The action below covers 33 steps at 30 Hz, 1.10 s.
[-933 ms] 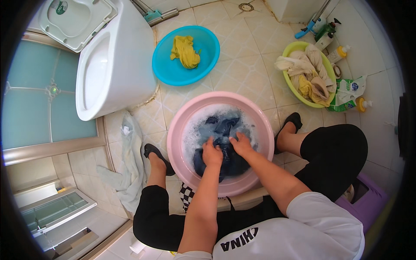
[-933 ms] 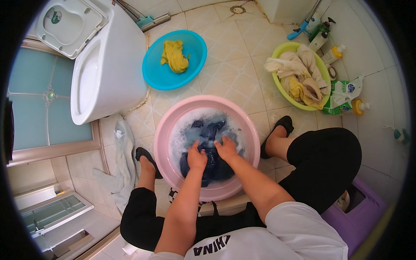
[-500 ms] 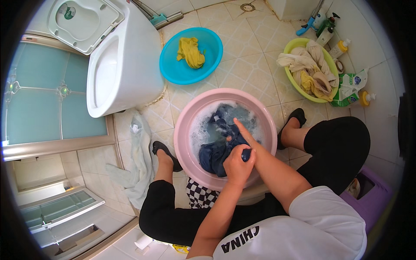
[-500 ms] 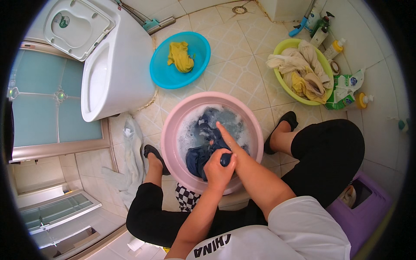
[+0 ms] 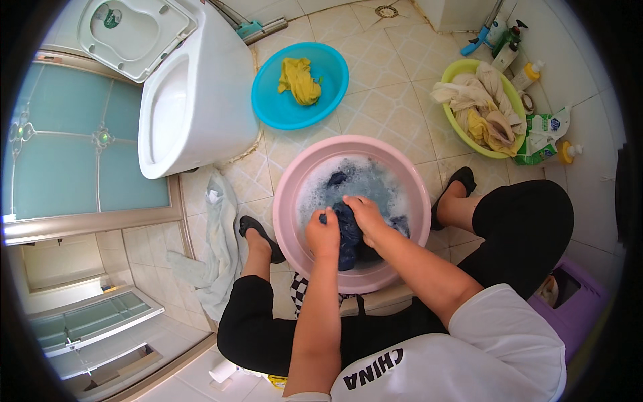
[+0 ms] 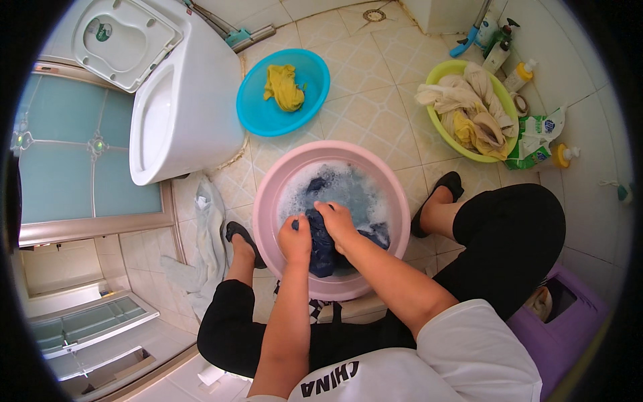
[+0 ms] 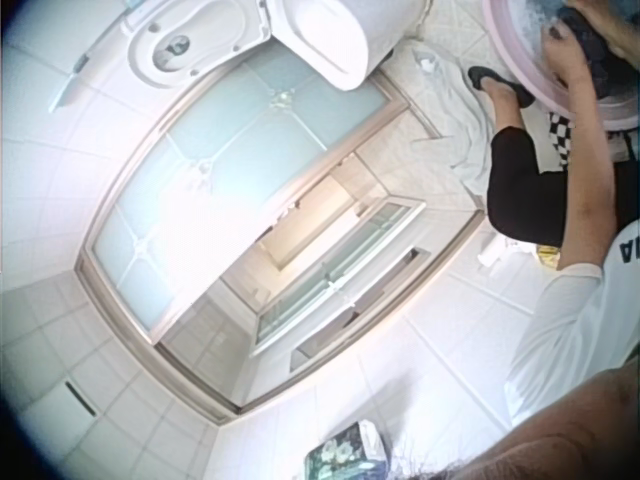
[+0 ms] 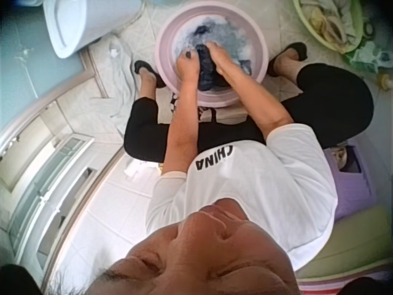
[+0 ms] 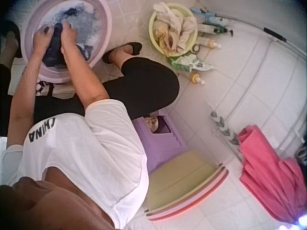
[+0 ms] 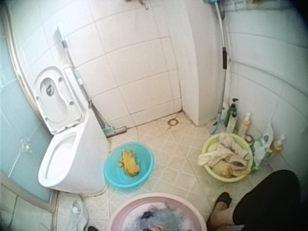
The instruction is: The person washes a pair of dark denim jeans by hand in a pink basin filled with soapy water, scrubbing the fabric against itself and wringing it out.
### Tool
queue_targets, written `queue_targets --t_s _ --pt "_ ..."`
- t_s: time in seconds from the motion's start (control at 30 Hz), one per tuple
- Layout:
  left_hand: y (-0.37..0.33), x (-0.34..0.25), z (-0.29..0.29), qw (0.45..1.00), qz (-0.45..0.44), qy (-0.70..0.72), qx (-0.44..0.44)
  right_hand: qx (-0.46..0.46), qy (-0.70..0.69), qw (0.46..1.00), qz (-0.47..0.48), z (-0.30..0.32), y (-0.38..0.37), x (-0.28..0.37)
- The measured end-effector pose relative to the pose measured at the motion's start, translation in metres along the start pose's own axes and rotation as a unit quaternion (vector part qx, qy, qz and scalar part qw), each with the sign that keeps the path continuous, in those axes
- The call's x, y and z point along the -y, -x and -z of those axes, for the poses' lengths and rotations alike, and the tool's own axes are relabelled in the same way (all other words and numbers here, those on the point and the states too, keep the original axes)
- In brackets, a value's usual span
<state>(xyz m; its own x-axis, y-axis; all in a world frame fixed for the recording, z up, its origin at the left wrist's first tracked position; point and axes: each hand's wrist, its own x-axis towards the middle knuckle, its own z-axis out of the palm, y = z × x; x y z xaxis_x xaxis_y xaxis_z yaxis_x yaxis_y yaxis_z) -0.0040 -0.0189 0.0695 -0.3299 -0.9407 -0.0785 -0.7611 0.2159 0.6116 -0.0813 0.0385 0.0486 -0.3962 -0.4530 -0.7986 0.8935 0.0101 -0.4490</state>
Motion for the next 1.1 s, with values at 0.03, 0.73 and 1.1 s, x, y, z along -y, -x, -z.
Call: queue_targets --t_s 0.03,0.73,1.1 --pt "-0.004 0.012 0.002 0.994 0.05 0.05 0.089 0.002 0.04 0.997 0.059 0.005 -0.012 -0.001" --pt "0.003 0.06 -0.077 0.99 -0.047 0.015 0.132 -0.016 0.301 0.952 0.046 0.061 -0.062 -0.037" --pt "0.086 -0.055 -0.005 0.966 -0.142 0.118 0.179 0.146 -0.09 0.98 -0.097 0.061 -0.042 0.003"
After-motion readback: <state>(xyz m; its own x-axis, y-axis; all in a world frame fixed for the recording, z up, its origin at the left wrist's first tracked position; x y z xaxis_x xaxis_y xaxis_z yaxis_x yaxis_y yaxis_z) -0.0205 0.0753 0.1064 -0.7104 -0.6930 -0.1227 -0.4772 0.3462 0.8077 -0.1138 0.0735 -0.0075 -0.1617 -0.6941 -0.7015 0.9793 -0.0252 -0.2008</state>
